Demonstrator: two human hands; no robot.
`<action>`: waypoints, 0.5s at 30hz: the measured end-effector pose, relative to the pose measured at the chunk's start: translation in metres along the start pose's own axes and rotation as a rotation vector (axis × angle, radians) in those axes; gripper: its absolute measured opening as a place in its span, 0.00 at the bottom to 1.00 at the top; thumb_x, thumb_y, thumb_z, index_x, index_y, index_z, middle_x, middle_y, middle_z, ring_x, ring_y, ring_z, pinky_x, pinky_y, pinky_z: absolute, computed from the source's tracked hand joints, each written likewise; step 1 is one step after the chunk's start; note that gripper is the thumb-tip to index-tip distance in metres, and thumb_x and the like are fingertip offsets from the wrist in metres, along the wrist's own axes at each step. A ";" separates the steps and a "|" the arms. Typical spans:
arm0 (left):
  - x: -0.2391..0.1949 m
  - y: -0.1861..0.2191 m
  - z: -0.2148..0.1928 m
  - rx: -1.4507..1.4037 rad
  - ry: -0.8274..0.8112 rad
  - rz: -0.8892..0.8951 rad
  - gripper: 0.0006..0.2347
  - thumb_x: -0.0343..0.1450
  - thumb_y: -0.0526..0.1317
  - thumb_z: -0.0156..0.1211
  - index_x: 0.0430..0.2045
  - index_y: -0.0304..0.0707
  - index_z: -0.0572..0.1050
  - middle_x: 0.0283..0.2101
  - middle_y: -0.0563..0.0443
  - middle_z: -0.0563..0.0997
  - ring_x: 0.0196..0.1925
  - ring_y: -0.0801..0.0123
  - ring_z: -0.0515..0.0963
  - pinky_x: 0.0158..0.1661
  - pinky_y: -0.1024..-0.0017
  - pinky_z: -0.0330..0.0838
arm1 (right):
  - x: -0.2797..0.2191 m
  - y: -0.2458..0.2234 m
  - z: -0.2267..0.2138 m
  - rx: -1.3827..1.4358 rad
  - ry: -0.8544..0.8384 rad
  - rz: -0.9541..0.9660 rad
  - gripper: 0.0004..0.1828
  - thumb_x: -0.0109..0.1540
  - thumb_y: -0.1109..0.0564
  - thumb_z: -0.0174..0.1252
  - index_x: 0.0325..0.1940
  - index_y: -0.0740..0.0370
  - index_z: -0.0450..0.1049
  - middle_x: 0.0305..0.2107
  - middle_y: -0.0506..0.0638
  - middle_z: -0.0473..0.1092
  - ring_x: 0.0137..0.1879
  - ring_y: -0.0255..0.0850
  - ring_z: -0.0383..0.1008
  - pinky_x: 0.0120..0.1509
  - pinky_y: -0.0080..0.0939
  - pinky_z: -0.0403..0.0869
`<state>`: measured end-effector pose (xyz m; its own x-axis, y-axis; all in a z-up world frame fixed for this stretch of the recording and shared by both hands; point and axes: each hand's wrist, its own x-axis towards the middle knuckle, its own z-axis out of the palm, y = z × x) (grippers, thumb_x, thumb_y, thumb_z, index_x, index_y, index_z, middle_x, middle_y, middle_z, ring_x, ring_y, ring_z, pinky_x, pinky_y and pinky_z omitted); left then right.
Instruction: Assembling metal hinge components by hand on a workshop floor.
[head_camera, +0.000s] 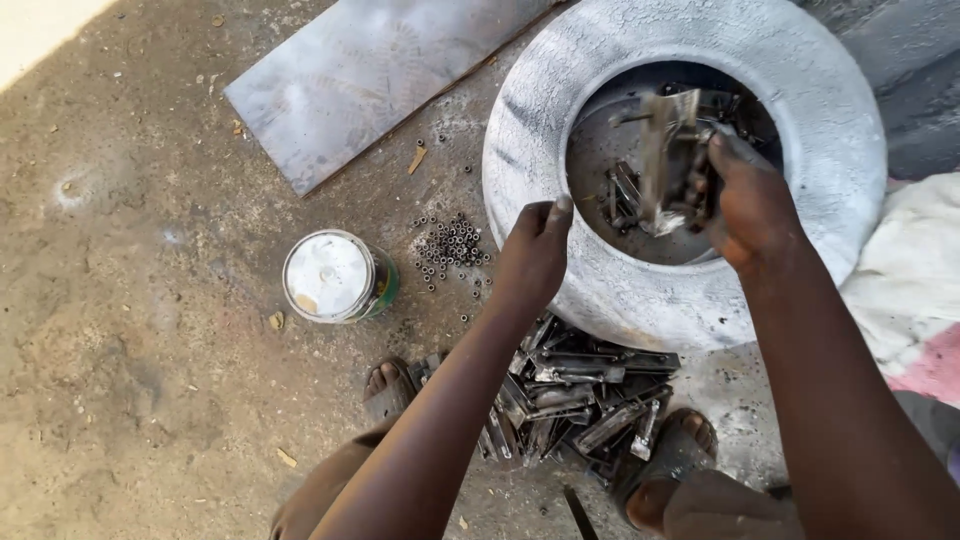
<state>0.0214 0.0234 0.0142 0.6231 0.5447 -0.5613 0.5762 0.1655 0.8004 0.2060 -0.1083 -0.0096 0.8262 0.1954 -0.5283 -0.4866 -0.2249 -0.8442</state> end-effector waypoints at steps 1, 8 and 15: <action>-0.005 0.003 0.002 -0.072 -0.029 -0.001 0.31 0.70 0.62 0.36 0.60 0.40 0.68 0.60 0.44 0.75 0.62 0.52 0.71 0.57 0.53 0.64 | -0.036 -0.017 0.006 -0.002 -0.097 0.045 0.16 0.74 0.46 0.44 0.61 0.48 0.72 0.41 0.45 0.70 0.45 0.36 0.70 0.49 0.41 0.74; -0.068 0.032 0.010 -0.356 -0.226 0.062 0.39 0.76 0.63 0.31 0.71 0.21 0.53 0.69 0.16 0.61 0.73 0.25 0.58 0.69 0.34 0.51 | -0.110 0.036 -0.002 -0.004 -0.239 -0.072 0.15 0.72 0.46 0.52 0.59 0.54 0.68 0.48 0.51 0.63 0.53 0.43 0.63 0.59 0.54 0.67; -0.059 -0.006 0.033 -0.259 -0.109 -0.009 0.41 0.75 0.67 0.27 0.68 0.20 0.54 0.68 0.18 0.63 0.72 0.30 0.62 0.70 0.39 0.53 | -0.175 0.035 -0.003 -0.154 -0.296 -0.036 0.41 0.70 0.35 0.49 0.78 0.62 0.53 0.75 0.67 0.43 0.79 0.73 0.34 0.77 0.79 0.42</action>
<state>-0.0014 -0.0364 0.0352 0.6800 0.4524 -0.5770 0.4366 0.3823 0.8144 0.0453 -0.1530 0.0536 0.7129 0.4694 -0.5209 -0.3912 -0.3503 -0.8510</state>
